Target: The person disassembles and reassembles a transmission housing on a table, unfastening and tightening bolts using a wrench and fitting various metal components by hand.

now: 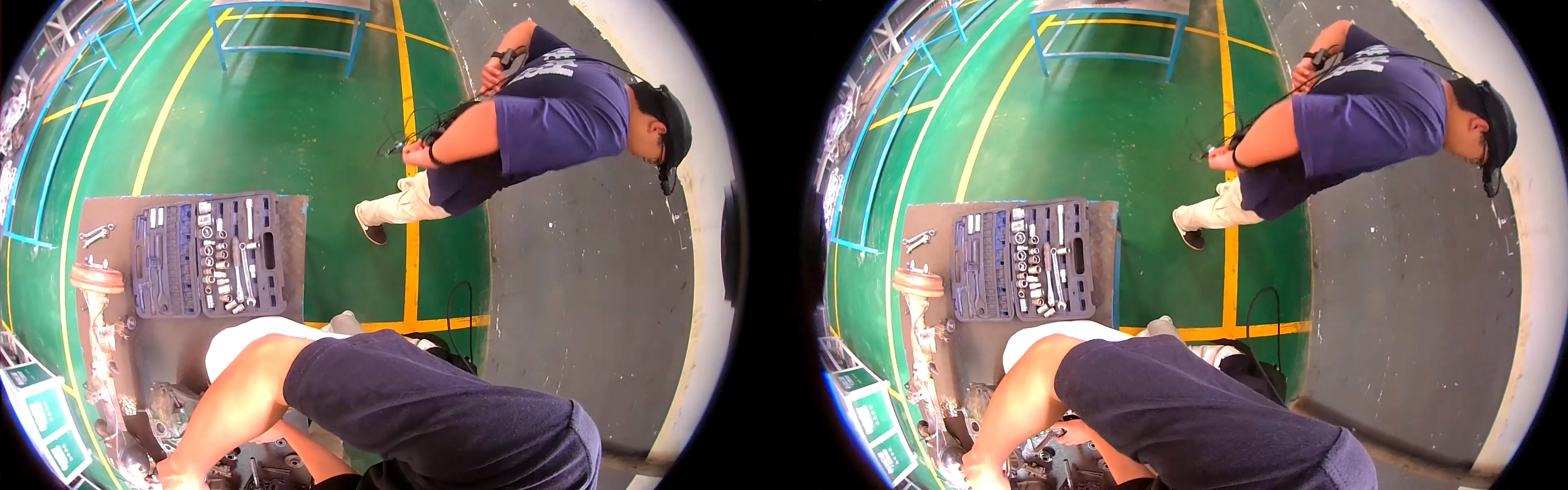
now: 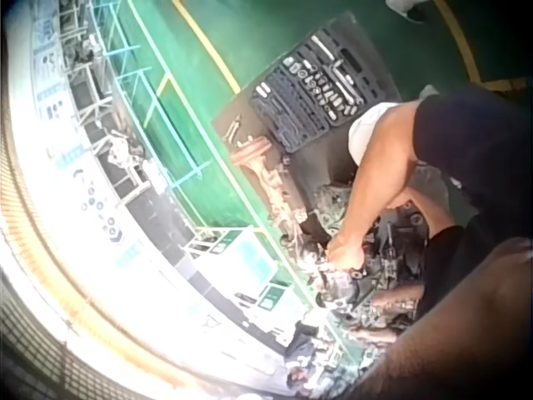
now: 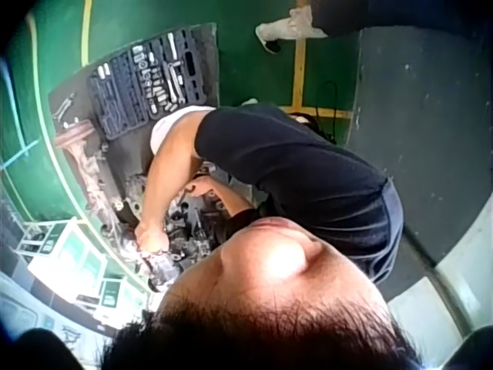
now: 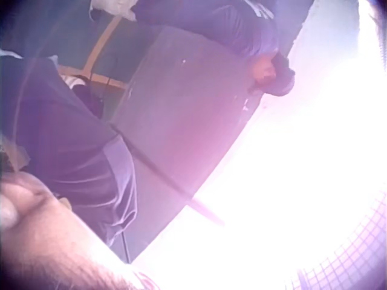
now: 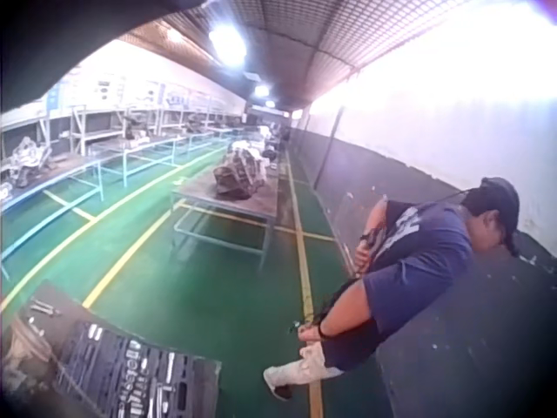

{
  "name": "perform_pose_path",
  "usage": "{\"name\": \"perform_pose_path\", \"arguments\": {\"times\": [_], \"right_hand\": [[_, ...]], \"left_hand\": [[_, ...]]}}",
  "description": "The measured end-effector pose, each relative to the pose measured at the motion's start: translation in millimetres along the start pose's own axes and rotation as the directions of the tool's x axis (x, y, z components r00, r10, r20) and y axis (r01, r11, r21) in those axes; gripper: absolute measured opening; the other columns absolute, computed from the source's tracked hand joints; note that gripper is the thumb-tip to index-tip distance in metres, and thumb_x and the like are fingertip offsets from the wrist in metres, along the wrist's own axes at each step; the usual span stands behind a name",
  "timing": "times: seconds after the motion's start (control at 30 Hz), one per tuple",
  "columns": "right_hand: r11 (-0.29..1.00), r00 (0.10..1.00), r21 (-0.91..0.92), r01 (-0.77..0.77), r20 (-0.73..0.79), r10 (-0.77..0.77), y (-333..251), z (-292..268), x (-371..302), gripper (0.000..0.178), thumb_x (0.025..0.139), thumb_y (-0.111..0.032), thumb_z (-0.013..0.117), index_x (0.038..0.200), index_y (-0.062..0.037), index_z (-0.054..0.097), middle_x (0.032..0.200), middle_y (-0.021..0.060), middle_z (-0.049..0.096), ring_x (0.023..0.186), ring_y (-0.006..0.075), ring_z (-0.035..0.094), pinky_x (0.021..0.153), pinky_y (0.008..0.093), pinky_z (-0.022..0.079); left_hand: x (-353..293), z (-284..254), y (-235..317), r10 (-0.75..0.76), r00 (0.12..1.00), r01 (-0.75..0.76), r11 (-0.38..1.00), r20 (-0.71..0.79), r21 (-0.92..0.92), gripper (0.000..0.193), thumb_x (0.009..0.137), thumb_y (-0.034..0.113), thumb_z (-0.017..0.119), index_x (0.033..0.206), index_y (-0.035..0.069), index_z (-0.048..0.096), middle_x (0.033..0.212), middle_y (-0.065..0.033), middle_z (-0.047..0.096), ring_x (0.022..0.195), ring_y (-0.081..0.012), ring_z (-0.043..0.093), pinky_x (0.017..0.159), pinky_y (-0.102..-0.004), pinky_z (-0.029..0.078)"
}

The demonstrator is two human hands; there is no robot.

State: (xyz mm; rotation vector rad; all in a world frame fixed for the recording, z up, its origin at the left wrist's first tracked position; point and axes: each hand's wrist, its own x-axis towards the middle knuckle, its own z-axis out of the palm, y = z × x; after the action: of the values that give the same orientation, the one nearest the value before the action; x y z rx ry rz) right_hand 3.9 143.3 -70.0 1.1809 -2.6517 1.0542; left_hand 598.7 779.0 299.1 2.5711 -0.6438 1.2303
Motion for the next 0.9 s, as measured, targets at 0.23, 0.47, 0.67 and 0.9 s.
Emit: {"name": "perform_pose_path", "arguments": {"times": [0.23,0.47,0.67,0.9], "right_hand": [[0.999,0.999,0.038,-0.025,-0.045,0.027,-27.4,-88.3,-12.4,0.046,0.079,-0.054,0.057,0.094,-0.0134,0.073,0.099,0.0122,0.073,0.090,0.0325,0.071,0.075,0.0448,0.057],[0.992,0.991,-0.016,0.129,0.028,-0.128,-48.6,-90.5,-3.4,0.046,0.083,-0.046,0.054,0.104,-0.0091,0.071,0.101,0.0201,0.071,0.094,0.0353,0.070,0.078,0.0473,0.057],[0.998,0.970,-0.047,0.035,0.241,-0.023,-10.9,-33.1,-1.0,0.052,0.069,-0.053,0.073,0.098,-0.0104,0.075,0.101,0.0122,0.073,0.092,0.0273,0.069,0.074,0.0408,0.056],[0.986,0.921,-0.054,-0.161,0.350,0.169,-34.6,-66.1,-50.0,0.051,0.081,-0.053,0.068,0.107,-0.0097,0.071,0.100,0.0116,0.071,0.089,0.0239,0.067,0.072,0.0369,0.055]], "left_hand": [[-19.5,-20.6,11.0,-0.075,0.997,0.075,0.996,0.016,-0.039,0.008,0.083,0.015,0.061,0.081,0.008,0.059,0.073,-0.0001,0.057,0.066,-0.0134,0.056,0.058,-0.0319,0.044],[-40.5,-33.0,21.3,-0.154,0.987,0.157,0.983,0.037,-0.090,0.008,0.084,0.015,0.061,0.080,0.009,0.059,0.072,0.0004,0.057,0.065,-0.0129,0.055,0.057,-0.0312,0.044],[5.5,2.1,15.7,-0.100,0.995,0.101,0.977,0.013,-0.187,0.009,0.085,0.015,0.060,0.079,0.009,0.058,0.071,0.0009,0.056,0.065,-0.0124,0.055,0.057,-0.0306,0.043],[-17.7,-10.1,22.4,-0.170,0.985,0.171,0.955,0.025,-0.243,0.010,0.086,0.015,0.059,0.078,0.009,0.058,0.070,0.0015,0.055,0.064,-0.0119,0.054,0.056,-0.0298,0.043]]}}
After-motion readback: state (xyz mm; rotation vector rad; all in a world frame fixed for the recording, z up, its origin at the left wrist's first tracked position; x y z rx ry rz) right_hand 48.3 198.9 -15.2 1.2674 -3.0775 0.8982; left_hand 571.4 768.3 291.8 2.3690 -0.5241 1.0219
